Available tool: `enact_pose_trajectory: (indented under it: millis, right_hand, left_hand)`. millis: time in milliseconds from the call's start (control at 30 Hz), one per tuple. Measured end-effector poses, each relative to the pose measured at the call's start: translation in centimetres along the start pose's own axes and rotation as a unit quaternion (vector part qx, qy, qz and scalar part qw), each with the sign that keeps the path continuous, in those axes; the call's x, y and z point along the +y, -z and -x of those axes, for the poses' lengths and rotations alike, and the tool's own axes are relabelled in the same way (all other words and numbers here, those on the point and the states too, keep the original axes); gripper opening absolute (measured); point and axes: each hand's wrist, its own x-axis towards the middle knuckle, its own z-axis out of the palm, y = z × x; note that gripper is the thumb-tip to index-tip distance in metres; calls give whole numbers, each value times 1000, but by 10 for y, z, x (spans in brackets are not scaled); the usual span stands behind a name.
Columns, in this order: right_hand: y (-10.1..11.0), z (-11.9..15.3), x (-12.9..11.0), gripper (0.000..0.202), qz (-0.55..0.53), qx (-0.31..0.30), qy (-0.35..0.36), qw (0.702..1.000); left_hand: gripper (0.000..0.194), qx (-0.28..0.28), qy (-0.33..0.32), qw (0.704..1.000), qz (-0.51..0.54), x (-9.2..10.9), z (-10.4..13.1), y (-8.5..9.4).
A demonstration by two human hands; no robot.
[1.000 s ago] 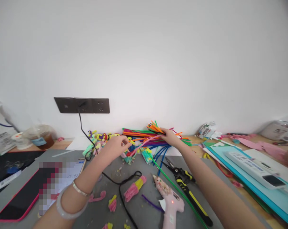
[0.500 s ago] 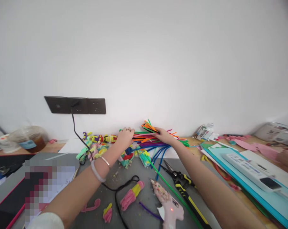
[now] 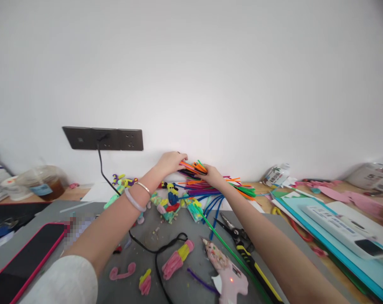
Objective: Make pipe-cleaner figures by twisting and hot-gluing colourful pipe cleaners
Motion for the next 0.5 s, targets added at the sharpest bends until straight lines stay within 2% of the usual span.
enact_pose_trajectory:
  millis: [167,267,333,400,500]
  right_hand:
    - [16,3,7,32,-81,-54,4,995]
    - [22,8,10,32,-121,-52,4,991]
    - [24,11,10,32,-142,-51,2,989]
    - [24,15,9,32,-161,-56,-1,985]
    - [23,18,6,31,-183,-71,-11,981]
  left_hand:
    - [48,43,-3,986,160,-22,15,15]
    - [79,54,27,963,262,-33,25,11]
    - [90,54,40,947,315,-35,31,6]
    - [86,52,39,935,350,-32,35,1]
    - [66,59,23,926,373,-19,41,-3]
